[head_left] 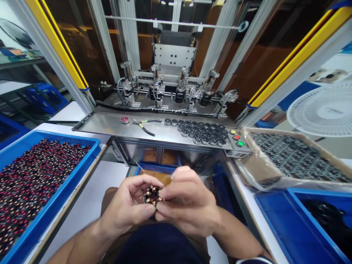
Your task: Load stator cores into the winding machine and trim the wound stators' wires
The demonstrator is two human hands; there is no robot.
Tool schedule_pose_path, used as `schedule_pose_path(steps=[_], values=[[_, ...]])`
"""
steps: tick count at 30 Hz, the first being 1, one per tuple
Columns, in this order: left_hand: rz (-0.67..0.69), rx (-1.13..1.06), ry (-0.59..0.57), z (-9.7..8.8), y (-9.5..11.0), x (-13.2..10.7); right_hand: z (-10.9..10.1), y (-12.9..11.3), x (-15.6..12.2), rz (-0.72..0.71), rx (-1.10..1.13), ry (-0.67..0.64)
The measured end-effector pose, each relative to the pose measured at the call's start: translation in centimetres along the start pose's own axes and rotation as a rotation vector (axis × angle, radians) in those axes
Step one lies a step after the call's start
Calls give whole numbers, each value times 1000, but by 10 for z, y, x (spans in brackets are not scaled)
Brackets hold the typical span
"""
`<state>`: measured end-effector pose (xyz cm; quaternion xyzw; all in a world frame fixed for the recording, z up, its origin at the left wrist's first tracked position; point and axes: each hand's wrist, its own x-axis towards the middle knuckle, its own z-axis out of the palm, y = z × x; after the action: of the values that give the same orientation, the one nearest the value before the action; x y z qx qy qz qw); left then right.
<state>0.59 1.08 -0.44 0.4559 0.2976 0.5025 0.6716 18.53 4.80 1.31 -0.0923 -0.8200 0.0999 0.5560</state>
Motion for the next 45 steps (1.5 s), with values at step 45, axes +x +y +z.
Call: schedule_pose_path(steps=[45], values=[[286, 34, -52, -19, -19, -3, 26, -10, -12, 530, 43, 252]])
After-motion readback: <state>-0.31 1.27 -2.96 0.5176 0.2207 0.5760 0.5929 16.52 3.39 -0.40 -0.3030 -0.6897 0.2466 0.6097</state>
